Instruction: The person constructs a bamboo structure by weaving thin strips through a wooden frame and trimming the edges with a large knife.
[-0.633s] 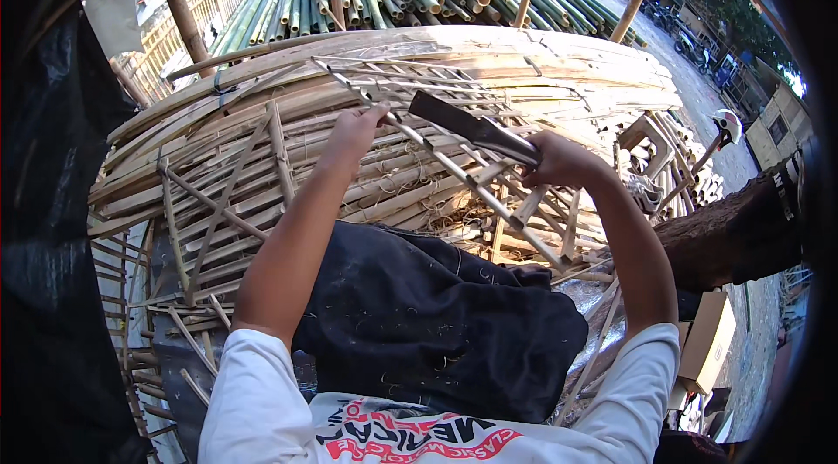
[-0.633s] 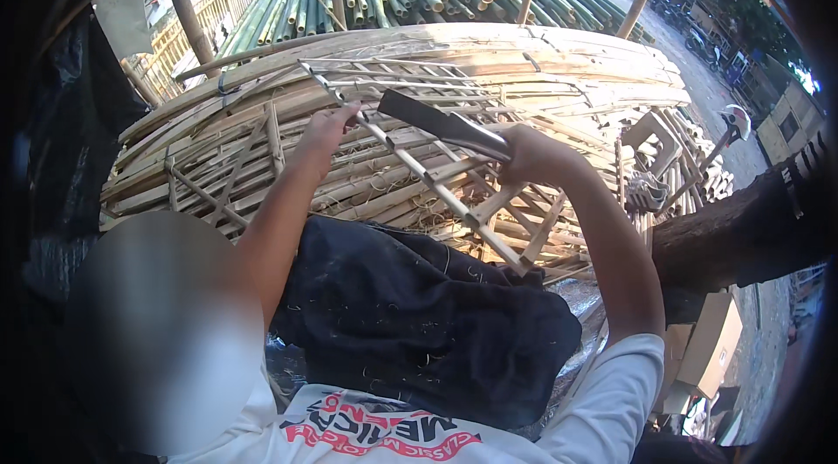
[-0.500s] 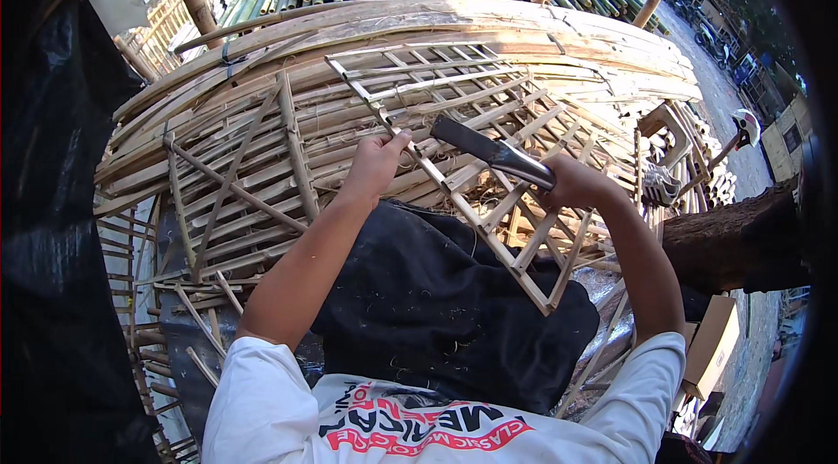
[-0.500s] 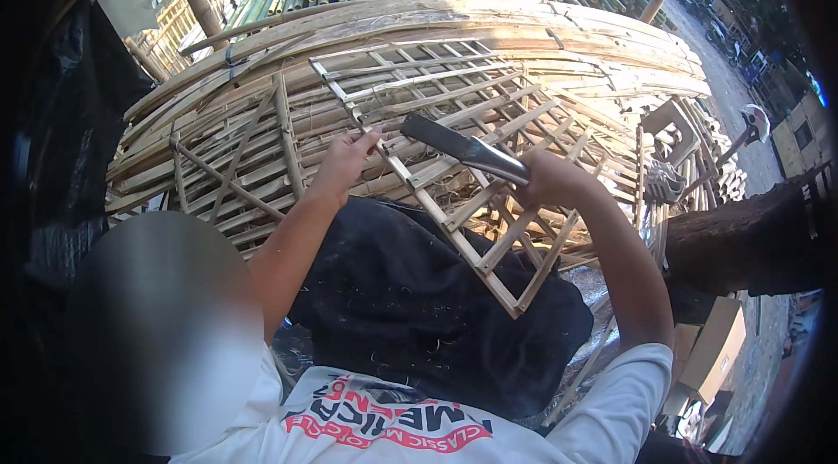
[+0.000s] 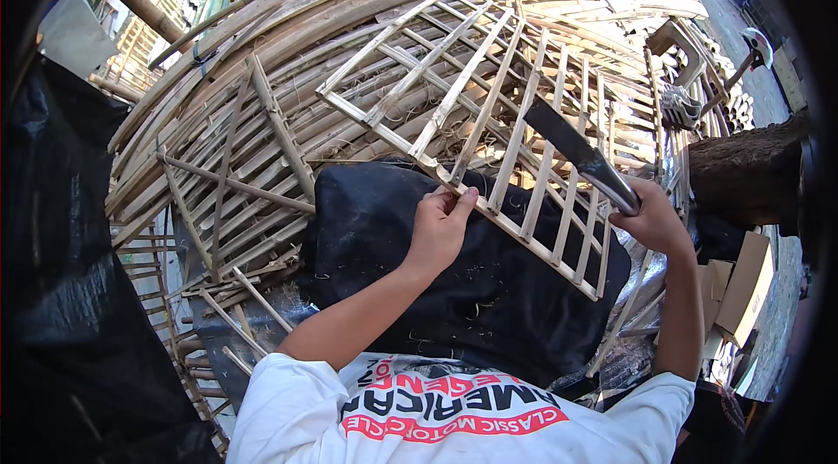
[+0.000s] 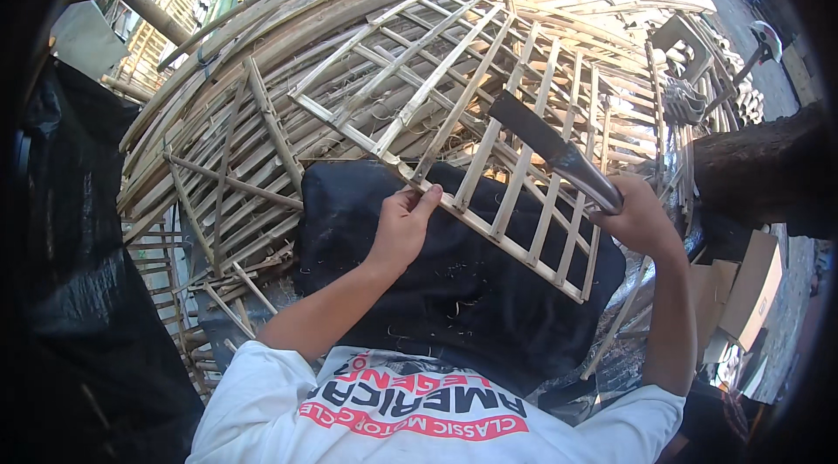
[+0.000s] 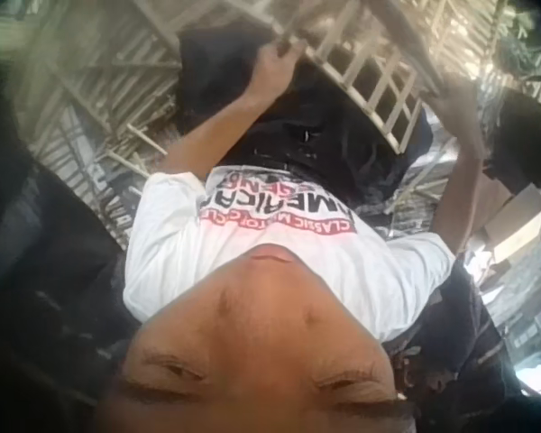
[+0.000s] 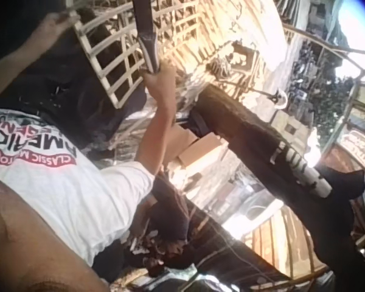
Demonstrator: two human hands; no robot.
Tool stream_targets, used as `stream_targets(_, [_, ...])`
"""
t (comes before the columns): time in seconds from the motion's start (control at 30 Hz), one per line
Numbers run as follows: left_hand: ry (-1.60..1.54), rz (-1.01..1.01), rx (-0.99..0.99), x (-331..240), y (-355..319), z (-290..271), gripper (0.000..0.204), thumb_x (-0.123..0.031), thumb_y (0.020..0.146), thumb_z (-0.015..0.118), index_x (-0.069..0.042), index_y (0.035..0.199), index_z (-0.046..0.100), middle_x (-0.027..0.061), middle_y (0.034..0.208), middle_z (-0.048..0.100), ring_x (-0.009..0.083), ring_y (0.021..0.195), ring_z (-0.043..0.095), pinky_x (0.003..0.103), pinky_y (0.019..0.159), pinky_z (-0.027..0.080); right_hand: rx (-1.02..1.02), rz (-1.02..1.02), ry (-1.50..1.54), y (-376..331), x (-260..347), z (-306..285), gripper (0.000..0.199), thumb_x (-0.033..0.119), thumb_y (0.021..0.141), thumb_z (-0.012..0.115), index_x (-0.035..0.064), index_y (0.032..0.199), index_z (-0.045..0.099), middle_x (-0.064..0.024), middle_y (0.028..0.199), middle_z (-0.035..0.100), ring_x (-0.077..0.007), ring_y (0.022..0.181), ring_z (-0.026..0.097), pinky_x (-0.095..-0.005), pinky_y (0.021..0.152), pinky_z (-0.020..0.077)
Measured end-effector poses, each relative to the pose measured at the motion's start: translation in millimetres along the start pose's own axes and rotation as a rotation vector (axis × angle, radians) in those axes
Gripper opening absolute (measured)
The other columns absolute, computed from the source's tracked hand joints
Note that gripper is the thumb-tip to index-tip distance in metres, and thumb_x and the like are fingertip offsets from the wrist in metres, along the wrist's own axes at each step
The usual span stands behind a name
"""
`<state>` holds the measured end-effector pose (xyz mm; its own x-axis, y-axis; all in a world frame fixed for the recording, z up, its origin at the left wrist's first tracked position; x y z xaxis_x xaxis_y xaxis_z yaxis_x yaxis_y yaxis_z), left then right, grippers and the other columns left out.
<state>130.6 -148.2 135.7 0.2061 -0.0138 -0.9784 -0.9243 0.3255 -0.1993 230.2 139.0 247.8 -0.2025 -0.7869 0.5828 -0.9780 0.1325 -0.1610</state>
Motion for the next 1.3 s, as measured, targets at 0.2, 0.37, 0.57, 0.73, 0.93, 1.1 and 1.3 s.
stream_targets(0.2, [0.095, -0.084, 0.052, 40.1, -54.7, 34.6, 0.032, -0.029, 0.095, 0.067, 0.003, 0.09, 0.071, 0.0125, 0.091, 0.063, 0.0206, 0.089, 0.057, 0.034, 0.082, 0.043, -0.256, 0.358, 0.6, -102.8, 1.0, 80.6, 0.015, 0.009, 0.081, 0.075, 0.0002, 0.082, 0.063, -0.0007, 0.067, 0.059, -0.0062, 0.06, 0.055, -0.0234, 0.056, 0.0436])
stream_targets(0.37, [-0.066, -0.076, 0.275, 46.7, -87.9, 84.3, 0.028, -0.025, 0.094, 0.068, 0.003, 0.094, 0.069, 0.0106, 0.093, 0.062, 0.019, 0.092, 0.057, 0.032, 0.084, 0.043, -0.599, 0.408, 0.946, -156.4, 33.3, 159.5, 0.019, 0.003, 0.085, 0.073, -0.0016, 0.101, 0.063, 0.0005, 0.071, 0.059, -0.0049, 0.06, 0.057, -0.0209, 0.051, 0.0443])
stream_targets(0.57, [0.067, -0.088, 0.5, 75.0, -105.3, 81.5, 0.027, -0.006, 0.082, 0.068, 0.001, 0.108, 0.062, 0.0023, 0.096, 0.054, 0.0125, 0.092, 0.048, 0.028, 0.084, 0.039, -0.691, 0.55, 1.135, -158.8, -2.9, 186.5, 0.024, 0.003, 0.088, 0.068, -0.0005, 0.107, 0.052, -0.019, 0.115, 0.062, -0.0131, 0.064, 0.067, -0.0205, 0.048, 0.0509])
stream_targets(0.73, [0.148, -0.052, 0.561, 77.3, -103.6, 80.7, 0.044, 0.001, 0.071, 0.067, -0.001, 0.115, 0.061, -0.0009, 0.1, 0.052, 0.0123, 0.092, 0.04, 0.025, 0.087, 0.034, -0.743, 0.524, 1.259, -164.4, -9.0, 197.4, 0.022, 0.002, 0.087, 0.067, 0.0024, 0.098, 0.048, -0.0266, 0.129, 0.058, -0.0165, 0.063, 0.069, -0.0221, 0.047, 0.0522])
stream_targets(0.93, [0.153, -0.048, 0.586, 89.9, -101.2, 77.7, 0.048, 0.005, 0.068, 0.066, -0.002, 0.115, 0.06, 0.0001, 0.101, 0.053, 0.0141, 0.094, 0.042, 0.028, 0.091, 0.032, -0.764, 0.446, 1.37, -163.3, -0.8, 205.3, 0.023, -0.003, 0.085, 0.064, 0.0041, 0.096, 0.046, -0.0315, 0.132, 0.054, -0.0183, 0.065, 0.07, -0.0229, 0.047, 0.0528])
stream_targets(1.1, [0.175, -0.024, 0.611, 88.5, -100.6, 78.4, 0.049, 0.004, 0.069, 0.067, -0.002, 0.116, 0.059, 0.0025, 0.105, 0.055, 0.0156, 0.099, 0.045, 0.029, 0.093, 0.033, -0.775, 0.385, 1.529, -151.4, 2.9, 209.6, 0.026, -0.005, 0.082, 0.064, 0.0033, 0.097, 0.044, -0.0361, 0.138, 0.045, -0.0198, 0.067, 0.07, -0.0245, 0.048, 0.0532])
stream_targets(1.3, [0.261, 0.062, 0.675, 82.6, -81.2, 53.6, 0.05, -0.003, 0.083, 0.067, -0.004, 0.131, 0.053, 0.005, 0.115, 0.057, 0.016, 0.101, 0.051, 0.031, 0.095, 0.039, -0.864, 0.282, 1.69, -152.1, 10.1, 192.4, 0.03, -0.003, 0.081, 0.062, 0.0067, 0.098, 0.039, -0.035, 0.136, 0.042, -0.0187, 0.061, 0.065, -0.0266, 0.045, 0.0536])
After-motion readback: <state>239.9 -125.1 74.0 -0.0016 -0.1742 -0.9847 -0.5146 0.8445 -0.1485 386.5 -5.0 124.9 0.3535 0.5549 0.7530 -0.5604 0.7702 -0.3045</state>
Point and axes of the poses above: each hand's wrist, its own y-axis towards the middle knuckle, its own z-axis out of the palm, x = y × z, the point moved 8 cm from there along y, towards the middle knuckle
